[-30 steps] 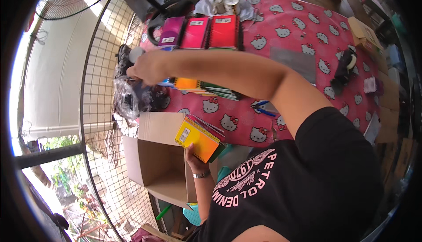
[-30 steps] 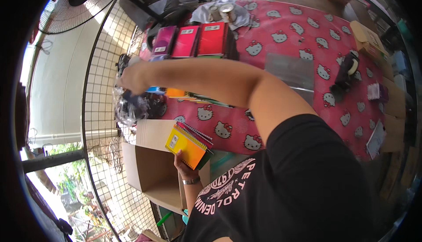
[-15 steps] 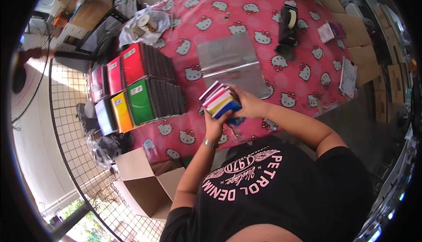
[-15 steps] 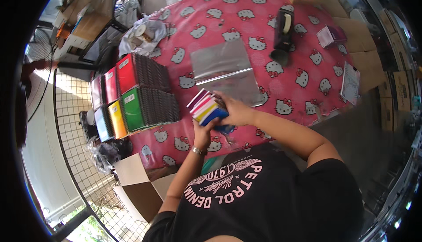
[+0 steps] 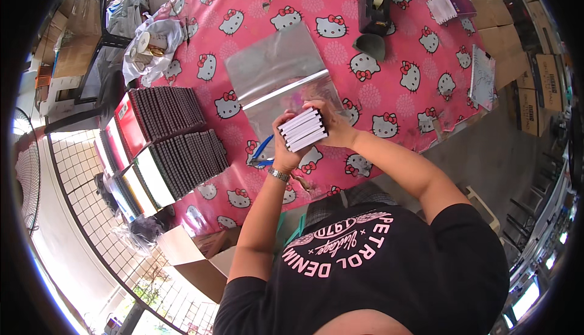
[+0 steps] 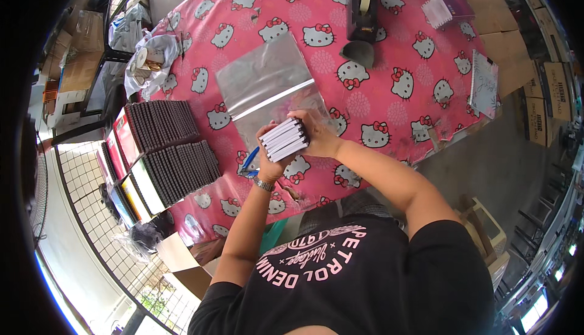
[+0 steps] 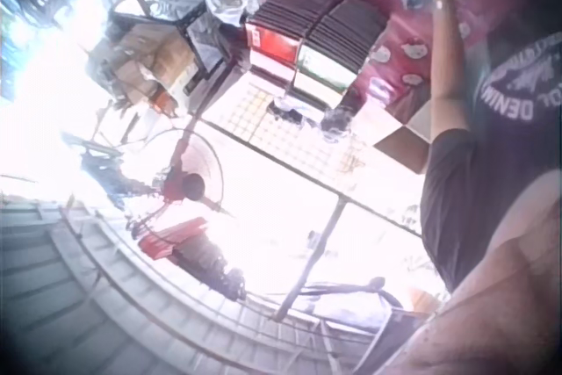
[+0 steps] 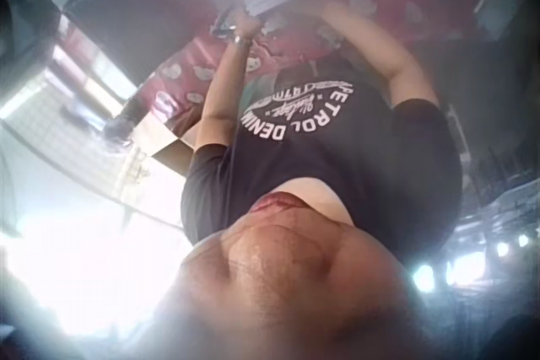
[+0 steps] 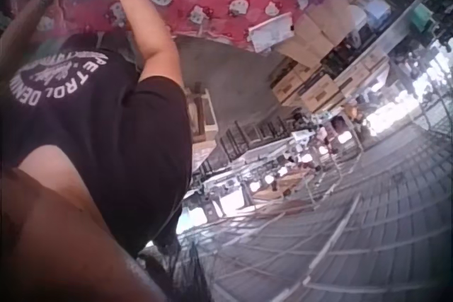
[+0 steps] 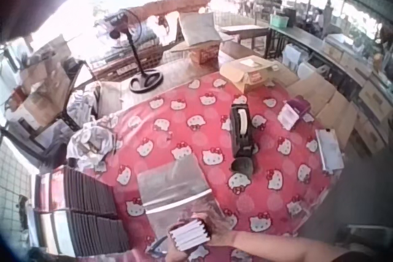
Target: The person places a plastic bag onto the table and then gathers small notebooks of various colors. The person puts the notebooks into the plastic bag, seals it using adhesive tape from a dispenser, and places the packaged items aside.
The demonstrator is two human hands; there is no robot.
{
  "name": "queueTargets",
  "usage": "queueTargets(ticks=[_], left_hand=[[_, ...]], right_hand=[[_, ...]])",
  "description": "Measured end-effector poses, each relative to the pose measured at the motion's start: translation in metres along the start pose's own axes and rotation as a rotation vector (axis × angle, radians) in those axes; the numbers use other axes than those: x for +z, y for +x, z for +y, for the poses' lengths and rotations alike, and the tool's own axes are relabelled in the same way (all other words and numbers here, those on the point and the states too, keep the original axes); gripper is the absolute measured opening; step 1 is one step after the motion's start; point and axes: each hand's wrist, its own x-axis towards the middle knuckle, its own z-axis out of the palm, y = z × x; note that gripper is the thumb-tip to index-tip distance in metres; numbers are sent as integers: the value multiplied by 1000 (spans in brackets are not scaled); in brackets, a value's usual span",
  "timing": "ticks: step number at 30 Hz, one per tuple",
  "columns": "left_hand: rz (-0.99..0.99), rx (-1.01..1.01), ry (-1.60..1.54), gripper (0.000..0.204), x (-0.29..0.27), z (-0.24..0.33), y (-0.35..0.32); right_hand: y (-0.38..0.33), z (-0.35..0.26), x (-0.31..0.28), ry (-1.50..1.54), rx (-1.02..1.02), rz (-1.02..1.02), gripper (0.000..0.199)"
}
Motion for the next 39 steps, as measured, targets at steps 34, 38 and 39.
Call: queueTargets(ticks=[34, 38, 39], left_hand=[[117, -851, 34, 33, -86, 13, 126], [147, -811, 10, 33, -77, 15, 128], [194, -791, 42, 33, -88, 4, 124]], right_hand=[[119, -19, 7, 121, 1105, 161, 97], [106, -13, -1, -404, 809, 340, 64], [94, -29, 2, -498, 523, 457, 53]])
